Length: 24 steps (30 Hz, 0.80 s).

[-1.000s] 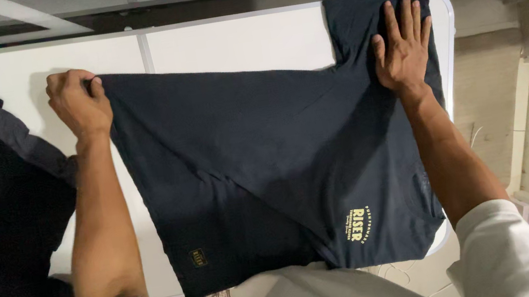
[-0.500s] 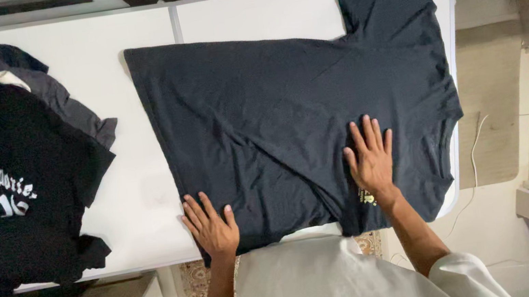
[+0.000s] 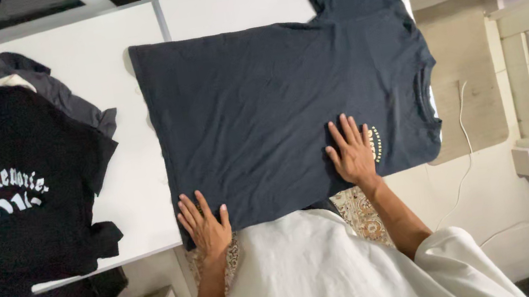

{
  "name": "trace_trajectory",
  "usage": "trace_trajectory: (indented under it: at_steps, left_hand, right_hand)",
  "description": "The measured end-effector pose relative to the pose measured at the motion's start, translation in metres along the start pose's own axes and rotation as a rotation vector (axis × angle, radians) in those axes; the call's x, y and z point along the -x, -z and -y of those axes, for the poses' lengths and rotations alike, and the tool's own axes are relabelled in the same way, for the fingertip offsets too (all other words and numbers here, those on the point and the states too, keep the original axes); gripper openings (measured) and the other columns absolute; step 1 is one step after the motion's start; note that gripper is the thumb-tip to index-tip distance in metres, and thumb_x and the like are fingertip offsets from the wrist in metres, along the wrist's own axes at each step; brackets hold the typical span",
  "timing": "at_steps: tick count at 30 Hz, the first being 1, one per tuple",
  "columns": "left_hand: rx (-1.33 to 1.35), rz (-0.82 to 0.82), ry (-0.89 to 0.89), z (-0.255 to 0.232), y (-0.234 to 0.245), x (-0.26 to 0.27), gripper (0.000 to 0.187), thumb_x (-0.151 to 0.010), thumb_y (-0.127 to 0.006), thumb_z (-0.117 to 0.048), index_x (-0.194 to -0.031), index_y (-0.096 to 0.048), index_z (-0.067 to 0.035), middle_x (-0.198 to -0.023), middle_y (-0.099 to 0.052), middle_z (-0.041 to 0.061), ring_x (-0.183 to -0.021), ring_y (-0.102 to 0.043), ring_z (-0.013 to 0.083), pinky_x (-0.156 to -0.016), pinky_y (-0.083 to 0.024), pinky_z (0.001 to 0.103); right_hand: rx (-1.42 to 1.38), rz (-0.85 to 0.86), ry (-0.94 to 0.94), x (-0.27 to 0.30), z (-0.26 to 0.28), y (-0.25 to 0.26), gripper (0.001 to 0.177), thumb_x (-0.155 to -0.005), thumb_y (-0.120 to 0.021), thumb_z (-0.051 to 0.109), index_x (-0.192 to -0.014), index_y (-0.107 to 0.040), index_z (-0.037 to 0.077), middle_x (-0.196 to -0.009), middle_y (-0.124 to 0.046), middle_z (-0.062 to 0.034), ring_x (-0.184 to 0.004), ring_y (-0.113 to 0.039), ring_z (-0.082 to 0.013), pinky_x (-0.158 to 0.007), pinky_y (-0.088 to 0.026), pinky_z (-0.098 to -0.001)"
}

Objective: The person folds two shirts on a table and places one of them into a drawer.

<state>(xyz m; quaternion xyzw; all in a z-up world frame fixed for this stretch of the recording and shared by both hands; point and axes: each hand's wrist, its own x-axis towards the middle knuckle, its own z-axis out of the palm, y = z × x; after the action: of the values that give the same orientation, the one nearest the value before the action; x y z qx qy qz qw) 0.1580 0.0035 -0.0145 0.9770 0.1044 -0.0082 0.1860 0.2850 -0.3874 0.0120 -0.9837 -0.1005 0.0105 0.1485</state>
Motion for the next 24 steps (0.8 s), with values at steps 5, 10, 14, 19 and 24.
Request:
trace_trajectory:
  at_steps: [5,10,14,19,24]
  left_hand:
    - [-0.147,0.097,0.160,0.026,0.007,0.038,0.084,-0.098,-0.053,-0.048,-0.160,-0.026,0.003,-0.169,-0.012,0.027,-0.157,-0.010,0.0452,-0.124,-0.007,0.062]
    - [-0.057,0.004,0.175,0.055,0.007,0.063,0.087,-0.099,-0.051,-0.049,-0.158,-0.027,0.009,-0.166,-0.010,0.038,-0.154,-0.010,0.0520,-0.121,-0.010,0.066]
    - [-0.049,-0.043,0.138,0.053,0.010,0.038,0.087,-0.101,-0.050,-0.049,-0.155,-0.030,0.015,-0.166,-0.013,0.041,-0.155,-0.014,0.0543,-0.120,-0.013,0.069]
    - [-0.013,-0.077,0.006,0.000,0.015,-0.037,0.082,-0.101,-0.053,-0.047,-0.155,-0.035,0.012,-0.167,-0.016,0.038,-0.154,-0.019,0.0535,-0.122,-0.015,0.068]
    - [-0.036,-0.082,-0.160,-0.054,0.007,-0.135,0.076,-0.099,-0.062,-0.040,-0.157,-0.041,0.004,-0.167,-0.019,0.037,-0.154,-0.021,0.0535,-0.123,-0.015,0.066]
  right_hand:
    - [0.038,-0.076,-0.221,0.066,-0.024,0.001,0.059,-0.101,-0.057,0.034,-0.156,-0.046,0.014,-0.166,-0.035,-0.0181,-0.154,-0.030,-0.0373,-0.124,-0.019,-0.0605]
    - [0.095,-0.151,-0.531,0.132,-0.079,0.004,0.061,-0.103,-0.055,0.033,-0.157,-0.043,0.008,-0.166,-0.032,-0.0206,-0.153,-0.028,-0.0403,-0.120,-0.018,-0.0629]
    - [0.030,-0.261,-0.712,0.164,-0.095,0.005,0.058,-0.104,-0.054,0.032,-0.156,-0.044,0.007,-0.165,-0.033,-0.0249,-0.152,-0.029,-0.0453,-0.119,-0.022,-0.0615]
    - [-0.027,-0.369,-0.677,0.146,-0.091,0.020,0.056,-0.104,-0.057,0.029,-0.154,-0.046,0.006,-0.163,-0.035,-0.0257,-0.150,-0.033,-0.0449,-0.120,-0.027,-0.0585]
    - [-0.078,-0.344,-0.472,0.067,-0.100,0.052,0.056,-0.102,-0.061,0.028,-0.152,-0.049,0.007,-0.163,-0.037,-0.0221,-0.152,-0.033,-0.0417,-0.123,-0.025,-0.0564]
